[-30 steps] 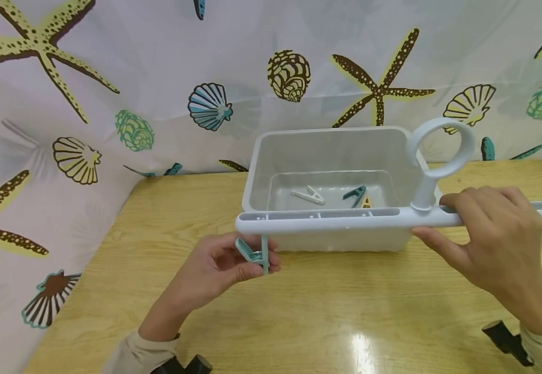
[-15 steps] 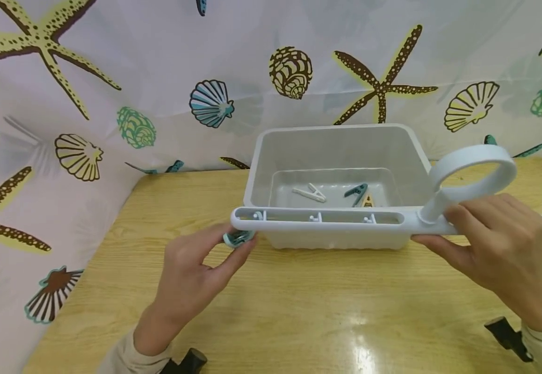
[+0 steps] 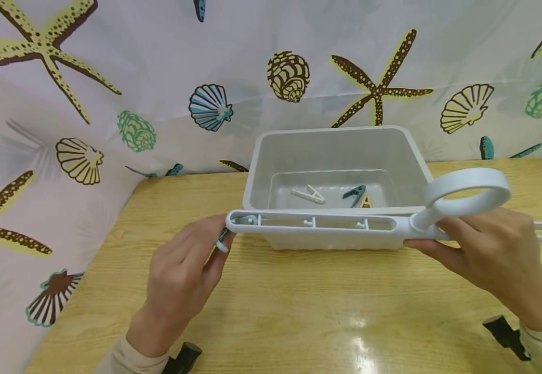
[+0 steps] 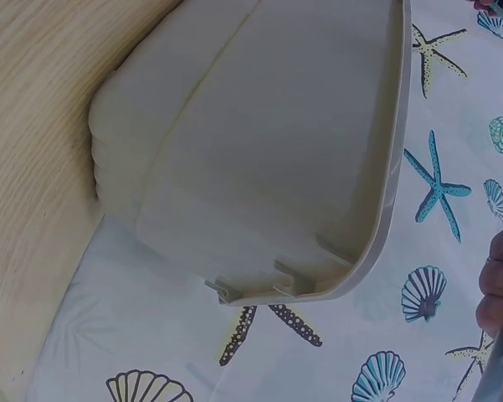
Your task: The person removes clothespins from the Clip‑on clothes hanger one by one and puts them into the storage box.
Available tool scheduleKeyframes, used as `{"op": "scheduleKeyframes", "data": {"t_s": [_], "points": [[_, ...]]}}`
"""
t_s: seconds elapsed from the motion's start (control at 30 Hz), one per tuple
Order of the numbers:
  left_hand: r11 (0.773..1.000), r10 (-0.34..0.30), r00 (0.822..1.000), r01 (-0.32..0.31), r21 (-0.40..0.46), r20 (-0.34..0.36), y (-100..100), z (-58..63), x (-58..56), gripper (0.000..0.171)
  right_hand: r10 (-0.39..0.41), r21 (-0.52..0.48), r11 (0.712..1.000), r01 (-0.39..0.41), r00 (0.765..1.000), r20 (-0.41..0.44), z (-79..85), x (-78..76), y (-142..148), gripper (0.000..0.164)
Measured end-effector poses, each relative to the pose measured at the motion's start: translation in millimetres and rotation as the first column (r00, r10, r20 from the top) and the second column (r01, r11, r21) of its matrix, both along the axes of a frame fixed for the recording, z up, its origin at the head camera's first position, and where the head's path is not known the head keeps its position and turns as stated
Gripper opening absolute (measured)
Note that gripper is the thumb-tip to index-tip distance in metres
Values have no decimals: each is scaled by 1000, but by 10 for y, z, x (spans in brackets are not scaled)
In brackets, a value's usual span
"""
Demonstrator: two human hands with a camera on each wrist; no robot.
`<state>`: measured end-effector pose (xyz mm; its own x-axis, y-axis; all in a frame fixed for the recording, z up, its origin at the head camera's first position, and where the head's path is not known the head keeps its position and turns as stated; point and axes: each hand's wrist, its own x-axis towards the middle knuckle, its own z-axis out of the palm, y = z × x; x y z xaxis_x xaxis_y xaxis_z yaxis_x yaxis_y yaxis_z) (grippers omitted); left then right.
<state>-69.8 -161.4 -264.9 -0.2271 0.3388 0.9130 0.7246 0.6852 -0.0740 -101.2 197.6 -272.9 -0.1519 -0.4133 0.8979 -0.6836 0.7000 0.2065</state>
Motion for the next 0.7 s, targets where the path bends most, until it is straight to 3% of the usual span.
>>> {"op": "scheduleKeyframes", "data": {"t_s": [0.17,0.27,0.37,0.43,0.5,0.57,0.63,0.7], "points": [[998,-21,999,23,55,-50,32,-51,-26,20,22,37,999,-23,999,31,-5,10,9,57],[986,-86,993,72,150,87,71,-99,-5,27,46,56,997,-49,997,60,-21,3,14,57],[955,-191,944,114,274,270,107,-130,31,34,73,56,995,-78,994,83,-45,-9,17,59],[944,-201,937,107,313,287,129,-146,36,36,76,55,995,-81,993,95,-41,0,13,60],[948,-159,965,90,307,209,136,-159,25,35,60,57,996,-66,993,100,-19,27,-1,59],[958,-70,994,43,284,88,136,-171,6,32,37,59,997,-43,995,94,10,64,-29,57],[970,8,1000,-4,241,-17,120,-163,-20,27,7,69,998,-13,996,93,43,109,-52,56],[979,54,995,-36,203,-87,105,-139,-45,22,-14,89,996,5,995,98,66,150,-67,57]]}}
